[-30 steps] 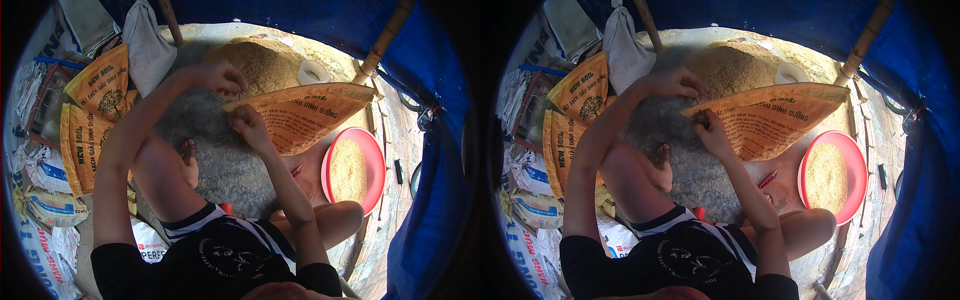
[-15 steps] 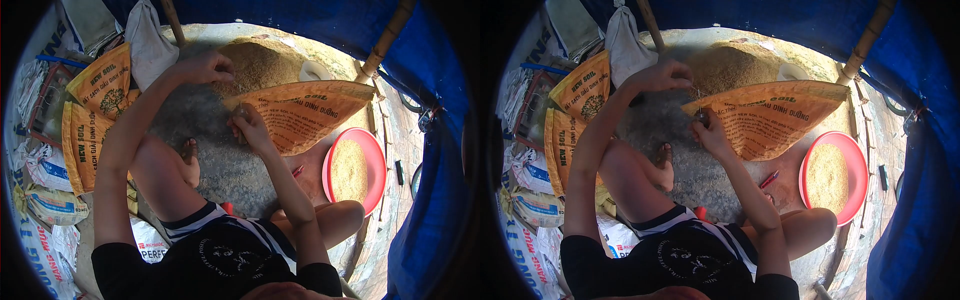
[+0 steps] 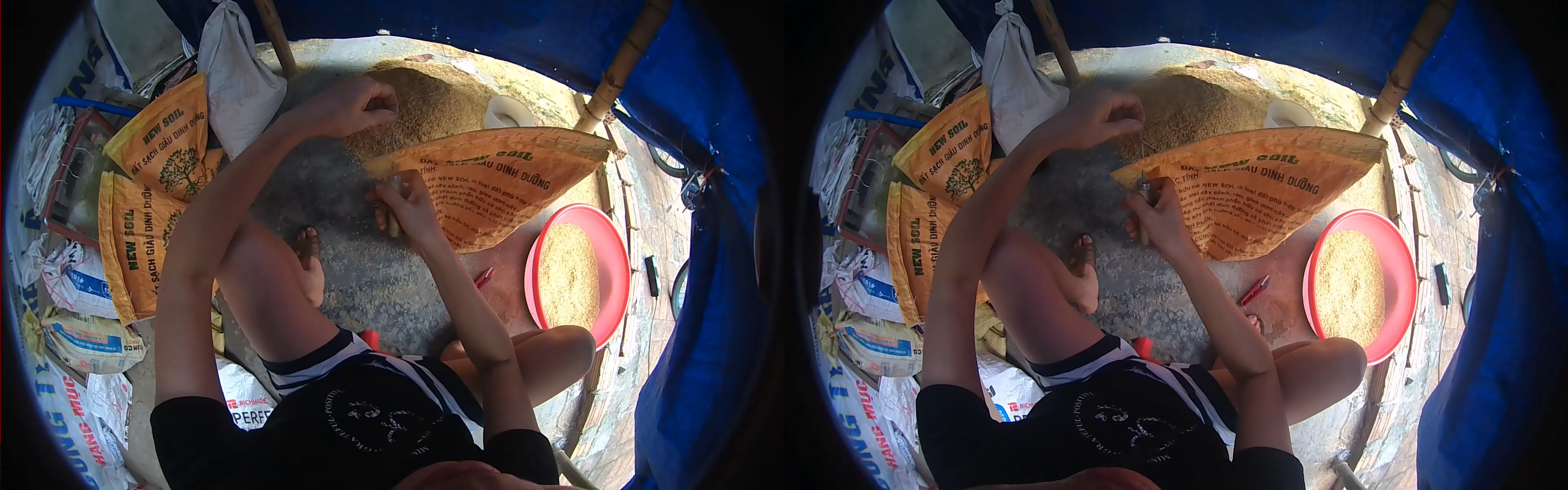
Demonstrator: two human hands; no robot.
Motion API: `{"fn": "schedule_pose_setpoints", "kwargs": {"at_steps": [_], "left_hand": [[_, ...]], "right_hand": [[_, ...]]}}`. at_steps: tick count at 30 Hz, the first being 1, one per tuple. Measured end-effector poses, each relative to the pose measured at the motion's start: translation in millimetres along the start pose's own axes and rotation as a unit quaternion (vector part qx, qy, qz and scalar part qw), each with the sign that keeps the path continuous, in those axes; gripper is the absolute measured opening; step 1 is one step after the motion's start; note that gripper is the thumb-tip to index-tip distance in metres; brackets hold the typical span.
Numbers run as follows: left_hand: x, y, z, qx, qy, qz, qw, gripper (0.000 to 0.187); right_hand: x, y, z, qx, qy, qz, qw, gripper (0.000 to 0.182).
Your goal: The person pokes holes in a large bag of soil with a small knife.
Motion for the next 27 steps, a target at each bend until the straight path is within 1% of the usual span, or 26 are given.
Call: {"fn": "schedule_pose_setpoints", "kwargs": {"at_steps": [3, 11, 13, 15, 17, 18, 20, 27], "left_hand": [[1.4, 0.4, -1.3, 0.006, -0.013, 0.003, 1.0, 0.023], [2.4, -0.8, 1.0, -0.001, 0.018, 0.018, 1.0, 0.023], [2.2, -1.6, 5.3, -0.012, 0.017, 0.018, 1.0, 0.021], [1.4, -3.9, 8.5, -0.023, 0.016, 0.018, 0.999, 0.019], [0.1, -6.4, 12.0, 0.01, -0.013, 0.034, 0.999, 0.02], [-0.4, -7.2, 13.9, 0.011, -0.013, 0.034, 0.999, 0.02], [-1.7, -6.6, 19.1, 0.023, -0.028, 0.067, 0.997, 0.019], [-7.7, -5.5, 22.4, 0.017, -0.039, 0.074, 0.996, 0.019]], "right_hand": [[0.7, -2.1, 0.8, 0.011, -0.007, 0.001, 1.0, 0.031], [1.6, -4.8, 3.7, 0.02, -0.01, 0.001, 1.0, 0.026], [2.0, -5.8, 3.1, 0.073, 0.001, 0.008, 0.997, 0.026], [1.5, -6.1, 6.6, 0.085, 0.012, 0.012, 0.996, 0.025], [1.1, -5.5, 8.5, 0.097, 0.022, 0.015, 0.995, 0.025], [0.9, -5.3, 8.5, 0.106, 0.03, 0.016, 0.994, 0.025], [0.9, -4.7, 8.1, 0.117, 0.038, 0.018, 0.992, 0.025], [0.5, -1.6, 5.7, 0.128, 0.05, 0.021, 0.99, 0.022]]}}
Point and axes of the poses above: each hand's wrist, its own x-axis towards the middle knuckle, its own y-axis out of the palm, z = x × y, the point moved 2 cm from there along x, towards the middle knuckle, and after that the axes turned 13 degrees about -y, right-handed, at the moved point
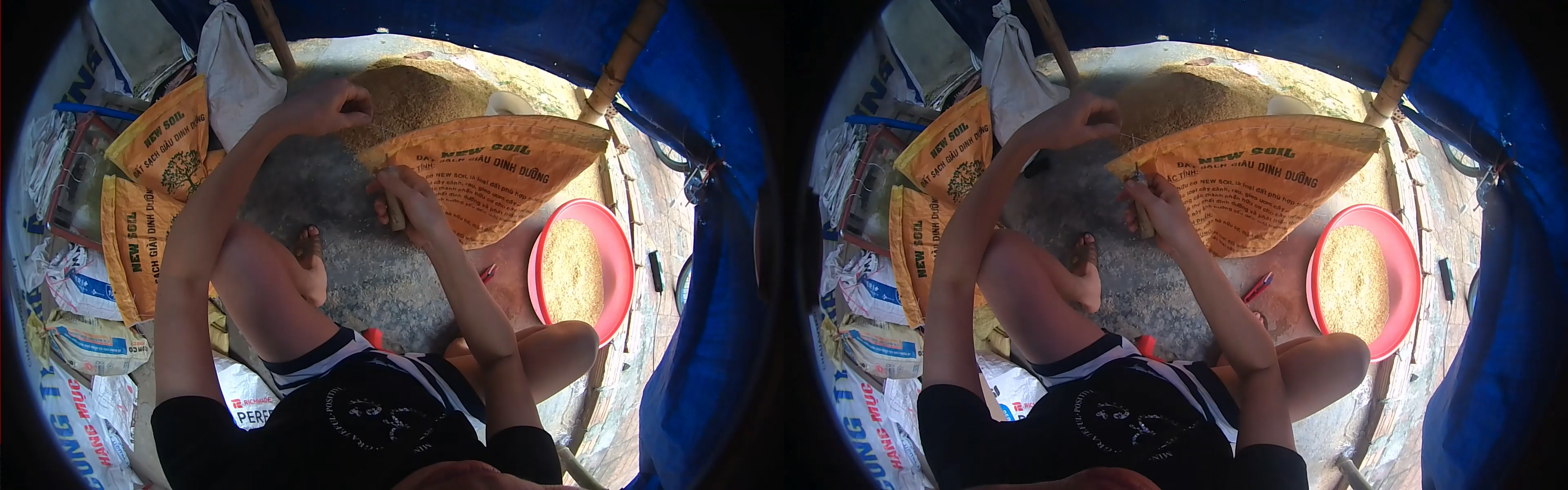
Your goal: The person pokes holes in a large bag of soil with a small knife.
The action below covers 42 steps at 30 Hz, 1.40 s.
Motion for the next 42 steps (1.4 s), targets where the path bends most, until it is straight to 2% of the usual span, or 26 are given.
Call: {"fn": "schedule_pose_setpoints", "kwargs": {"at_steps": [8, 15, 18, 22, 24, 26, 27, 29, 32, 33, 35, 42], "left_hand": [[3.5, 1.7, -11.0, 0.0, 0.047, -0.035, 0.998, 0.018], [10.9, 4.6, -26.7, 0.018, 0.059, -0.041, 0.997, 0.018], [16.3, 3.7, -28.8, 0.046, 0.083, -0.037, 0.995, 0.018], [27.6, 4.6, -20.8, 0.022, 0.05, 0.025, 0.998, 0.023], [34.4, 8.3, -10.5, 0.013, 0.038, 0.043, 0.998, 0.027], [44.0, 22.0, 7.9, -0.108, 0.02, 0.116, 0.987, 0.028], [43.3, 22.3, 7.8, -0.108, 0.02, 0.116, 0.987, 0.028], [41.1, 24.9, 12.6, -0.164, -0.078, 0.159, 0.97, 0.024], [39.7, 24.3, 25.1, -0.178, -0.065, 0.177, 0.966, 0.019], [37.5, 24.4, 25.9, -0.177, -0.064, 0.176, 0.966, 0.019], [31.3, 24.5, 27.4, -0.264, -0.059, 0.145, 0.952, 0.017], [1.8, 21.0, 13.3, -0.316, -0.042, 0.063, 0.946, 0.014]], "right_hand": [[-0.5, -2.6, 0.2, -0.021, -0.004, -0.003, 1.0, 0.021], [-1.5, -7.9, 4.0, -0.114, -0.028, 0.002, 0.993, 0.023], [-1.6, -11.1, 6.3, -0.172, -0.054, 0.009, 0.984, 0.024], [-1.5, -13.8, 7.0, -0.244, -0.096, 0.001, 0.965, 0.024], [-1.1, -15.4, 7.7, -0.245, -0.104, 0.003, 0.964, 0.024], [-0.5, -17.6, 7.8, -0.246, -0.113, 0.004, 0.963, 0.023], [-0.2, -19.0, 7.5, -0.242, -0.114, 0.004, 0.964, 0.024], [0.8, -19.2, 6.6, -0.239, -0.115, 0.004, 0.964, 0.024], [0.0, -16.6, 8.7, -0.228, -0.111, -0.01, 0.967, 0.026], [-1.7, -13.5, 11.0, -0.211, -0.098, -0.019, 0.972, 0.027], [-2.1, -11.7, 12.2, -0.193, -0.085, -0.027, 0.977, 0.028], [2.6, -3.9, 9.9, -0.08, -0.064, -0.033, 0.994, 0.026]]}}
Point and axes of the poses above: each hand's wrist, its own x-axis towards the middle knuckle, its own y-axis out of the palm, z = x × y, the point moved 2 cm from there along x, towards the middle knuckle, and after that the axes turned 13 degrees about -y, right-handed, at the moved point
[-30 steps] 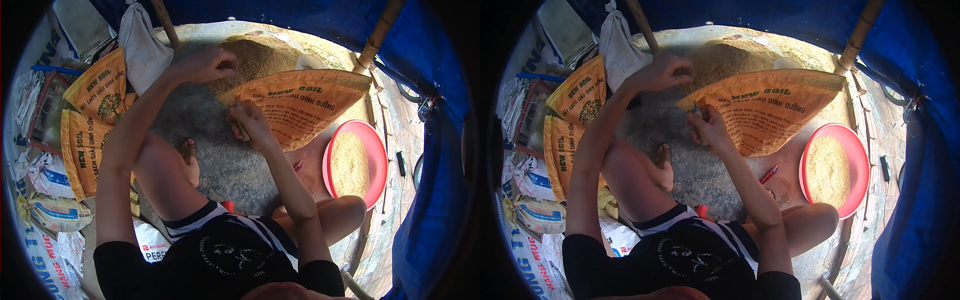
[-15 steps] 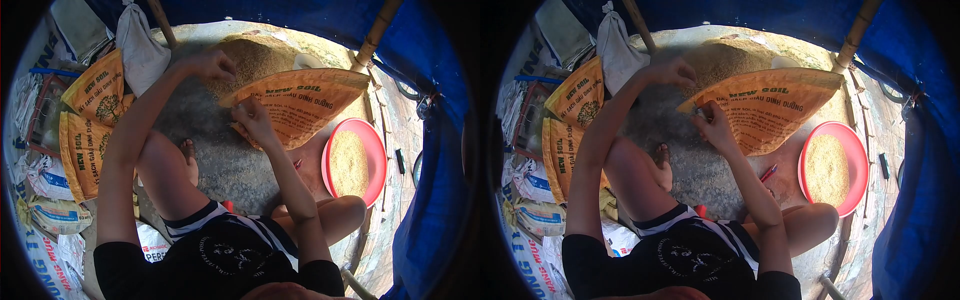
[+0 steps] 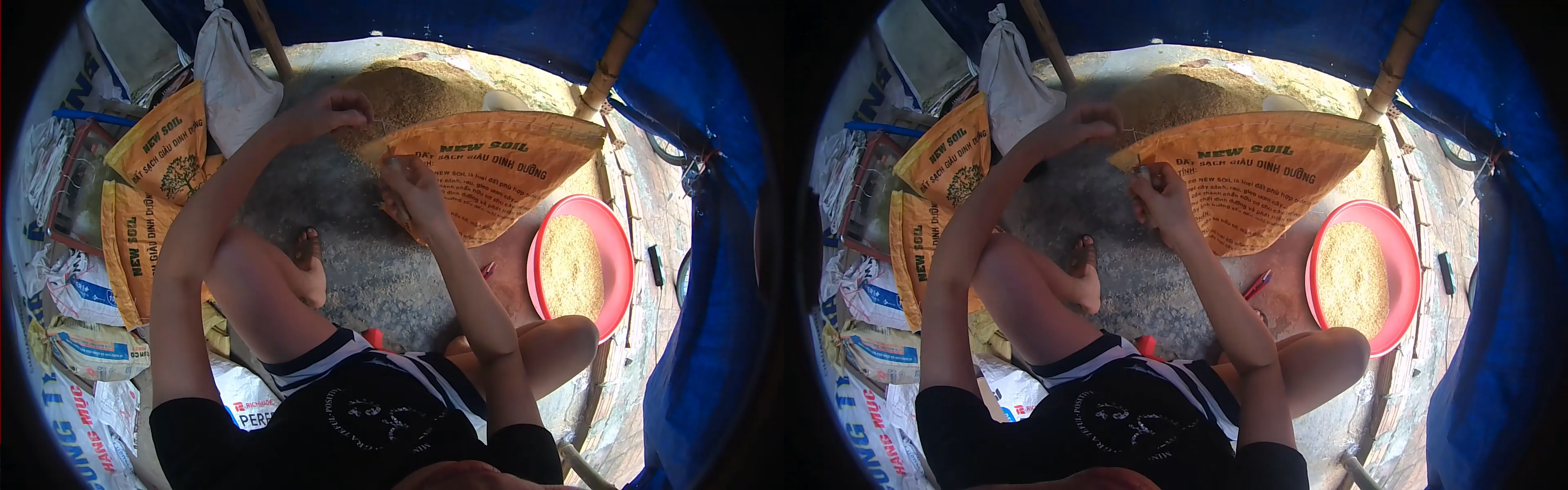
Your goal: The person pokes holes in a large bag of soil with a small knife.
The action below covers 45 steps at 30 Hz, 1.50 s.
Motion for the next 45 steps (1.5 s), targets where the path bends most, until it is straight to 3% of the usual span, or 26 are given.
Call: {"fn": "schedule_pose_setpoints", "kwargs": {"at_steps": [2, 6, 8, 11, 20, 26, 28, 29, 31, 32, 34, 35, 37, 38, 39, 40, 42, 43, 44, 45], "left_hand": [[-7.3, 3.5, -5.5, 0.035, 0.009, -0.082, 0.996, 0.019], [-15.6, 14.8, -4.7, 0.122, 0.045, -0.079, 0.988, 0.024], [-21.9, 20.3, -12.3, 0.244, 0.107, -0.16, 0.951, 0.029], [-16.1, 24.5, -6.8, 0.237, 0.178, -0.215, 0.931, 0.029], [2.9, 25.5, -9.3, 0.208, 0.177, -0.308, 0.911, 0.021], [9.6, 25.3, -11.5, 0.196, 0.201, -0.302, 0.911, 0.021], [11.6, 24.5, -8.9, 0.214, 0.211, -0.306, 0.903, 0.021], [12.7, 24.7, -7.7, 0.231, 0.221, -0.311, 0.895, 0.022], [16.4, 25.5, -4.6, 0.243, 0.246, -0.324, 0.881, 0.022], [17.3, 26.2, -3.6, 0.254, 0.272, -0.337, 0.865, 0.023], [16.1, 27.0, -3.2, 0.24, 0.261, -0.32, 0.878, 0.024], [15.9, 27.2, -2.9, 0.227, 0.252, -0.303, 0.891, 0.024], [12.5, 25.7, -6.2, 0.219, 0.21, -0.288, 0.908, 0.025], [11.5, 25.1, -7.1, 0.211, 0.166, -0.273, 0.924, 0.025], [12.2, 25.1, -5.5, 0.212, 0.167, -0.273, 0.924, 0.025], [13.1, 24.7, -4.6, 0.183, 0.18, -0.257, 0.932, 0.027], [11.9, 19.9, -4.0, 0.153, 0.193, -0.244, 0.938, 0.029], [12.2, 16.7, -3.5, 0.173, 0.134, -0.227, 0.949, 0.03], [13.3, 15.0, -3.1, 0.192, 0.076, -0.208, 0.956, 0.032], [15.2, 13.8, -1.8, 0.191, 0.076, -0.208, 0.956, 0.032]], "right_hand": [[-0.1, 3.3, 2.3, 0.027, 0.007, -0.013, 1.0, 0.022], [0.0, 8.4, 1.8, 0.069, 0.014, -0.012, 0.997, 0.024], [0.8, 8.5, -0.8, 0.075, 0.015, -0.013, 0.997, 0.025], [1.9, 8.5, -4.5, 0.08, 0.004, -0.008, 0.997, 0.024], [-3.9, 11.0, 11.6, -0.093, -0.041, -0.021, 0.995, 0.023], [0.0, 8.6, 11.5, 0.083, 0.029, 0.0, 0.996, 0.029], [2.0, 5.1, 5.6, 0.283, 0.085, 0.053, 0.954, 0.033], [2.6, 3.4, 2.0, 0.284, 0.085, 0.053, 0.954, 0.033], [1.5, 9.8, 4.0, 0.532, 0.106, 0.121, 0.832, 0.032], [0.1, 10.4, 3.9, 0.532, 0.106, 0.121, 0.831, 0.032], [-3.7, 14.4, 6.1, 0.418, 0.095, 0.067, 0.901, 0.026], [-2.5, 15.5, 4.4, 0.418, 0.095, 0.067, 0.901, 0.026], [0.5, 11.1, 0.2, 0.128, 0.034, 0.048, 0.99, 0.023], [-0.9, 9.9, -0.3, 0.128, 0.034, 0.047, 0.99, 0.023], [-2.4, 5.5, 2.3, -0.104, -0.049, 0.024, 0.993, 0.024], [-3.2, 2.8, 6.4, -0.329, -0.13, 0.0, 0.936, 0.025], [-2.7, 0.6, 7.3, -0.388, -0.178, -0.017, 0.904, 0.027], [-3.3, -1.0, 8.7, -0.444, -0.224, -0.037, 0.867, 0.029], [-2.8, -3.5, 8.0, -0.445, -0.224, -0.036, 0.867, 0.029], [-1.9, -5.6, 8.5, -0.442, -0.231, -0.041, 0.865, 0.029]]}}
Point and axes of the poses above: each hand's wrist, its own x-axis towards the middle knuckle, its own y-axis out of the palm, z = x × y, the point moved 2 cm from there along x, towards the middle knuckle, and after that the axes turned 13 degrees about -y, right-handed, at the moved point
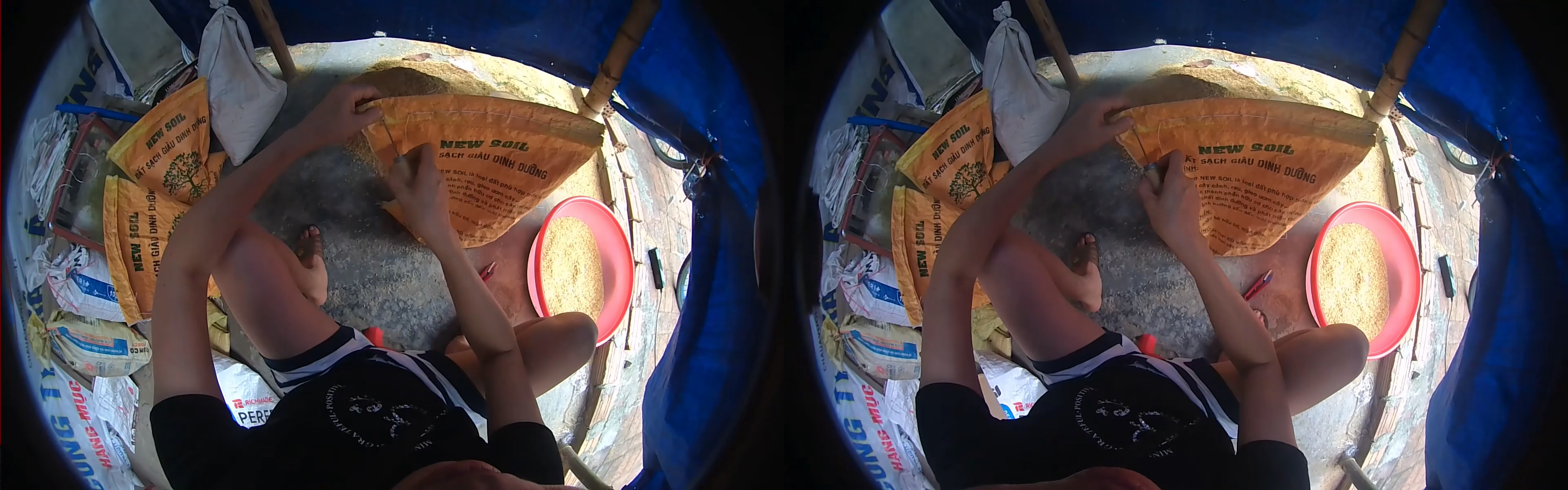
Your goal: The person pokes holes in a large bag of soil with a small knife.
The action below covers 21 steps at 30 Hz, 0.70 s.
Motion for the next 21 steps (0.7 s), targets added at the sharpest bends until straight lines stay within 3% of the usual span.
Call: {"fn": "schedule_pose_setpoints", "kwargs": {"at_steps": [3, 5, 8, 10, 14, 16, 20, 21], "left_hand": [[2.9, -1.1, 4.3, -0.014, -0.01, 0.022, 1.0, 0.032], [3.6, -1.6, 4.6, -0.046, -0.043, 0.092, 0.994, 0.032], [4.8, -1.6, 7.8, -0.089, -0.046, 0.122, 0.987, 0.033], [5.6, -3.1, 9.2, -0.098, -0.05, 0.137, 0.985, 0.034], [8.2, -2.6, 15.5, -0.127, -0.057, 0.169, 0.976, 0.035], [4.6, -5.5, 7.4, -0.108, -0.062, 0.16, 0.979, 0.036], [4.6, -7.3, 4.6, -0.068, -0.046, 0.166, 0.983, 0.036], [5.7, -4.9, 7.4, -0.068, -0.046, 0.167, 0.983, 0.036]], "right_hand": [[0.5, -1.7, 1.8, -0.01, -0.001, -0.011, 1.0, 0.029], [0.7, -0.4, -0.6, -0.022, 0.004, -0.015, 1.0, 0.029], [2.8, -1.1, -8.1, -0.009, -0.063, -0.034, 0.997, 0.027], [5.2, -3.6, -8.6, 0.244, 0.105, 0.089, 0.96, 0.022], [7.2, -16.3, -13.4, 0.225, 0.146, 0.184, 0.946, 0.024], [8.6, -21.4, -14.8, 0.252, 0.238, 0.191, 0.918, 0.02], [11.0, -33.2, -28.6, 0.183, 0.229, 0.202, 0.934, 0.02], [13.6, -37.5, -30.5, 0.093, 0.085, 0.182, 0.975, 0.021]]}}
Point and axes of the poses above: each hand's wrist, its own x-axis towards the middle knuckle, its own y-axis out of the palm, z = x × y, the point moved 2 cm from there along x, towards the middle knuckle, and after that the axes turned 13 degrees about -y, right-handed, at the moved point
